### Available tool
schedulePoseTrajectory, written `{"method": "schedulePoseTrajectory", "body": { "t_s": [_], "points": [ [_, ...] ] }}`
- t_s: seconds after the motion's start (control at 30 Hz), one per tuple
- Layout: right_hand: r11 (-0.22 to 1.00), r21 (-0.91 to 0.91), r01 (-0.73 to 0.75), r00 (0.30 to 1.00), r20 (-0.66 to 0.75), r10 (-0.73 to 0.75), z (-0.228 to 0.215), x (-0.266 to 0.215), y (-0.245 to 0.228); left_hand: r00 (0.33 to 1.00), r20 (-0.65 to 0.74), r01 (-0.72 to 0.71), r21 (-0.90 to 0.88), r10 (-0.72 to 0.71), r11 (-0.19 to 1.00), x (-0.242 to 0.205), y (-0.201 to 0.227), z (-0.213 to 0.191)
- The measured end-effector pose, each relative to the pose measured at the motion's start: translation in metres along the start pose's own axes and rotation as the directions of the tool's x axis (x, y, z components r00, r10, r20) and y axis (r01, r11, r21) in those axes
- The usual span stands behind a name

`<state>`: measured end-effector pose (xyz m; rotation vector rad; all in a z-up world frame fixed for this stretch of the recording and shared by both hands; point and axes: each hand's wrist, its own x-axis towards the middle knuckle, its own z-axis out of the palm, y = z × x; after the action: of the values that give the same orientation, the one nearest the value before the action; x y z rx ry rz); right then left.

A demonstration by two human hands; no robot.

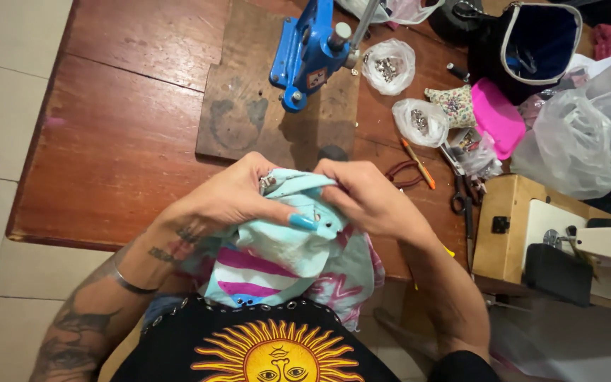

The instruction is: Attaching metal grommets to a fabric garment using a manual press and pliers

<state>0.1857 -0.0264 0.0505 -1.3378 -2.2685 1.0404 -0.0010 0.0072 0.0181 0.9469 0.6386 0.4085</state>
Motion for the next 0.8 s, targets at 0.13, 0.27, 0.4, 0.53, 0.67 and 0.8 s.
{"method": "schedulePoseTrajectory", "body": {
  "t_s": [0.13, 0.27, 0.4, 0.53, 0.67, 0.8],
  "points": [
    [0.989, 0.14, -0.039, 0.998, -0.036, 0.045, 0.008, 0.01, 0.022, 1.0, -0.025, -0.019, -0.064, 0.018, 0.998, 0.006, -0.009, -0.003],
    [0.99, 0.121, -0.072, 0.987, -0.132, 0.088, 0.018, 0.016, 0.018, 0.996, -0.077, -0.052, -0.193, 0.037, 0.98, 0.01, -0.02, -0.006],
    [0.992, 0.111, -0.052, 0.978, -0.193, 0.073, 0.026, 0.018, 0.027, 0.991, -0.128, -0.055, -0.237, 0.025, 0.97, 0.013, -0.026, -0.01],
    [1.0, -0.003, 0.02, 0.967, -0.254, -0.02, 0.03, 0.017, 0.035, 0.985, -0.171, -0.05, -0.279, 0.002, 0.959, 0.009, -0.017, -0.006],
    [0.997, -0.077, -0.021, 0.927, -0.375, -0.01, 0.01, 0.002, 0.052, 0.973, -0.229, -0.096, -0.356, 0.013, 0.93, 0.008, -0.011, -0.004],
    [0.802, -0.477, -0.361, 0.808, -0.589, 0.013, -0.011, -0.03, 0.114, 0.931, -0.364, -0.135, -0.411, -0.026, 0.902, 0.004, -0.021, -0.008]
  ]
}}
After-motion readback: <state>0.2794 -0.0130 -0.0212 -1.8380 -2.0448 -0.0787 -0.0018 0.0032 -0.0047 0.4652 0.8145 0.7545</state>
